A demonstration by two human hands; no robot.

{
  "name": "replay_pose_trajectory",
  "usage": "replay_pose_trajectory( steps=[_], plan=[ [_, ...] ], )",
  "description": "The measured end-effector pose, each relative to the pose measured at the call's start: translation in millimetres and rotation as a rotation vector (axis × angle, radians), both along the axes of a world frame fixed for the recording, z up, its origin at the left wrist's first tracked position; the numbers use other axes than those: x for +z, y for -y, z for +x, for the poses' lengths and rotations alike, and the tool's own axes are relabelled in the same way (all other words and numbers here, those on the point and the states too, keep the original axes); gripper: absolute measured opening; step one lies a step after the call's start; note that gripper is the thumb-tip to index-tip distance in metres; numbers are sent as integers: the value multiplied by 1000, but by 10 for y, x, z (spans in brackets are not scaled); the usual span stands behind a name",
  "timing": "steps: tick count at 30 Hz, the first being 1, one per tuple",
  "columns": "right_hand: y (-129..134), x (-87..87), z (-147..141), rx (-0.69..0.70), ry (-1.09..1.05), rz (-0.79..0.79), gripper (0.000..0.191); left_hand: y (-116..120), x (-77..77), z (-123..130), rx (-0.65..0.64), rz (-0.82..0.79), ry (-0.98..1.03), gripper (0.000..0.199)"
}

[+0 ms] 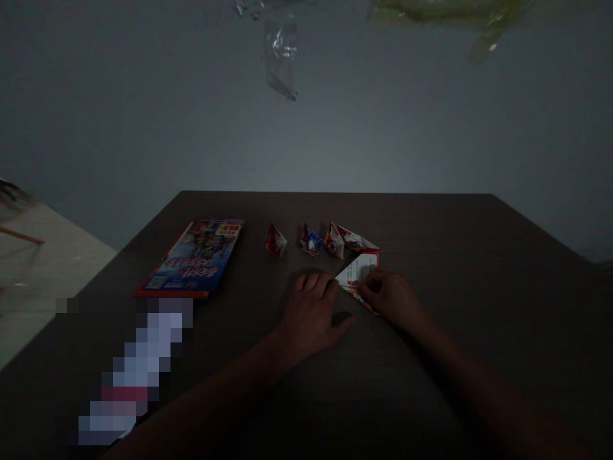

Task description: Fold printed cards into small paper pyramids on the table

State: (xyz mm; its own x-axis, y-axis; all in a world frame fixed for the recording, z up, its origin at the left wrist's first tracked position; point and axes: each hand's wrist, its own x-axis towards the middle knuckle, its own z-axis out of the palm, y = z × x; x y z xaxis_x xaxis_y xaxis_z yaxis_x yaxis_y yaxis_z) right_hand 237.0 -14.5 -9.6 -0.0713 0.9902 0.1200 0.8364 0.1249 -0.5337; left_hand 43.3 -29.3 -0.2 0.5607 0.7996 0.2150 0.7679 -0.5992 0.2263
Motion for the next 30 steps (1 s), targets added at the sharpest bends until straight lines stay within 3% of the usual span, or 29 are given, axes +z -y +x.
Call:
replay_pose_trajectory(
  steps=[6, 14, 30],
  plan=[
    [0, 14, -3, 19, -1, -15, 25, -1, 8, -6, 42, 26, -18, 55],
    [1, 15, -2, 12, 16, -14, 26, -6, -12, -31, -52, 22, -46, 52],
    [-14, -19, 6, -7, 43, 5, 26, -25, 21, -63, -61, 35, -107, 53]
  ],
)
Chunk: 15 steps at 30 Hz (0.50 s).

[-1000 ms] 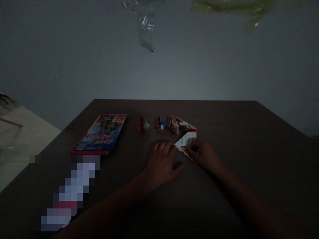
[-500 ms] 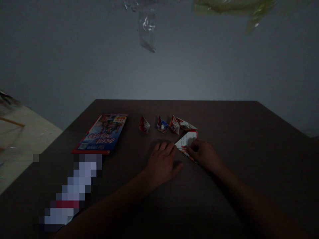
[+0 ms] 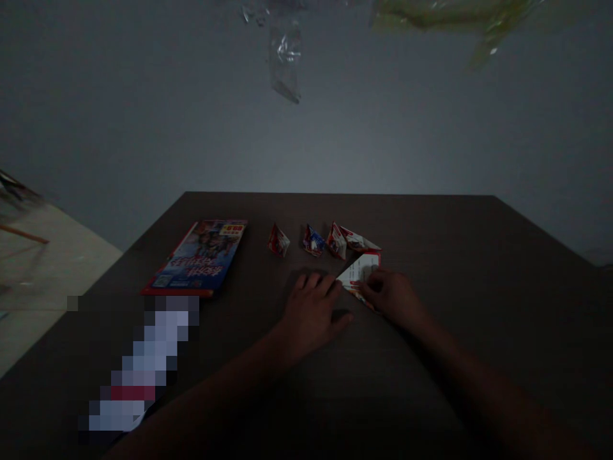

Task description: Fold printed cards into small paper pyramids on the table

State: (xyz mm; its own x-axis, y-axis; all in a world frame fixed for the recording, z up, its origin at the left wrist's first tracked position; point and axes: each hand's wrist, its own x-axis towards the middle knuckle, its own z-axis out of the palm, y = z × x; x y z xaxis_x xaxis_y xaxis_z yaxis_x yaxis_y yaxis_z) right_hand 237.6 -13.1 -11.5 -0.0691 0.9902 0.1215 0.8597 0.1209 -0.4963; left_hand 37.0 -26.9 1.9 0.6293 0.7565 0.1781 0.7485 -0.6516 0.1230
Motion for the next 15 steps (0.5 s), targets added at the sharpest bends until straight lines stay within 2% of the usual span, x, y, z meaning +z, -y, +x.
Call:
replay_pose_trajectory(
  steps=[8, 15],
  plan=[
    [-1, 3, 10, 19, -11, -12, 27, 26, -62, 26, 0, 8, -12, 53],
    [-8, -17, 8, -7, -38, -24, 27, 31, -42, 23, -18, 0, -13, 52]
  ],
)
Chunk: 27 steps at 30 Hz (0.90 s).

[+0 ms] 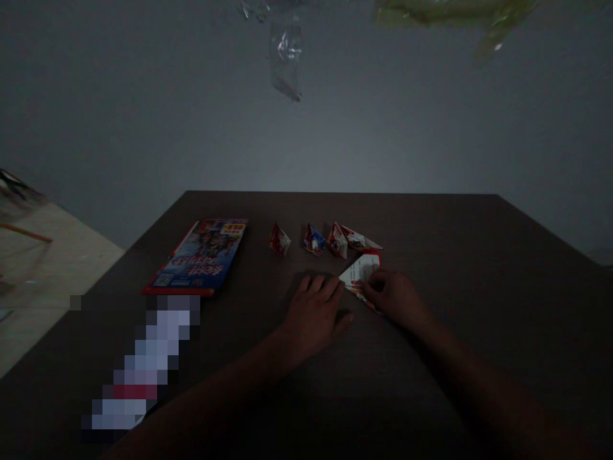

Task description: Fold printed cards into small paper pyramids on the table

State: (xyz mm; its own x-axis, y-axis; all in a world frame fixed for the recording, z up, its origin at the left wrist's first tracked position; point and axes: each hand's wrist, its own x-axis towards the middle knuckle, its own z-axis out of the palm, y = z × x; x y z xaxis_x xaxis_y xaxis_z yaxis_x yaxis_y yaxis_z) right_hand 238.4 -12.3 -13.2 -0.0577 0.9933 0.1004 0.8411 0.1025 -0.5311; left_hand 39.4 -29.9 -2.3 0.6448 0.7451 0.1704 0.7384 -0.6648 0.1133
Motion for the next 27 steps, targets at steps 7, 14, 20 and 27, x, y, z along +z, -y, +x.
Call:
replay_pose_trajectory(
  steps=[7, 14, 20, 27],
  plan=[
    [12, 44, -17, -3, 23, -3, 25, 7, 5, 6, 2, 5, -2, 50],
    [17, 58, -17, 10, 1, -9, 25, 1, 1, -1, 7, -11, 30, 52],
    [20, 44, -12, -6, 15, -11, 24, -6, 41, -11, -9, -11, 5, 49],
    [15, 55, -11, 7, 22, -6, 26, 4, 43, -5, -4, 1, -10, 48]
  ],
)
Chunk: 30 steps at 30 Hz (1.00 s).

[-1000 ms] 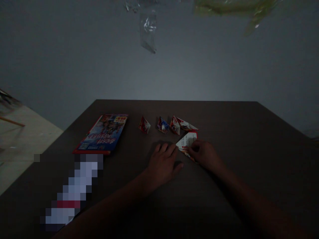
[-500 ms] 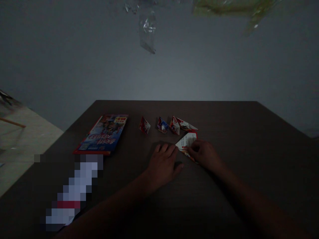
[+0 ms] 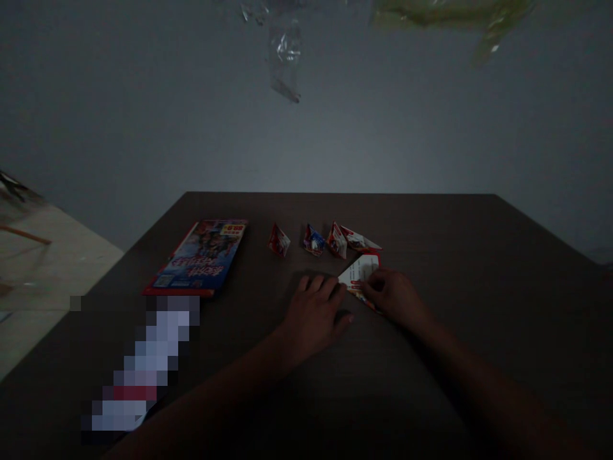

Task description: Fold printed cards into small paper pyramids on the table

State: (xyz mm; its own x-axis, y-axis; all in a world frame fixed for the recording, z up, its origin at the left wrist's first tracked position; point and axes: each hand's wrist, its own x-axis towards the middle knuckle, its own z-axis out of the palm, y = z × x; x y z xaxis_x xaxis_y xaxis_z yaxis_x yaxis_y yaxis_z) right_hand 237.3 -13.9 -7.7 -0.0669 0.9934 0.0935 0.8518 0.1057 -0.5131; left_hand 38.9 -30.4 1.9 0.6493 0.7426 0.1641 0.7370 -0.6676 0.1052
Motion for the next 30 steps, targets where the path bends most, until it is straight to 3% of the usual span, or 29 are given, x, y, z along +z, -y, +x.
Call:
replay_pose_trajectory(
  steps=[30],
  plan=[
    [0, -27, 8, 4, -4, 27, 26, 154, -36, 60, -65, -58, 0, 50]
  ],
)
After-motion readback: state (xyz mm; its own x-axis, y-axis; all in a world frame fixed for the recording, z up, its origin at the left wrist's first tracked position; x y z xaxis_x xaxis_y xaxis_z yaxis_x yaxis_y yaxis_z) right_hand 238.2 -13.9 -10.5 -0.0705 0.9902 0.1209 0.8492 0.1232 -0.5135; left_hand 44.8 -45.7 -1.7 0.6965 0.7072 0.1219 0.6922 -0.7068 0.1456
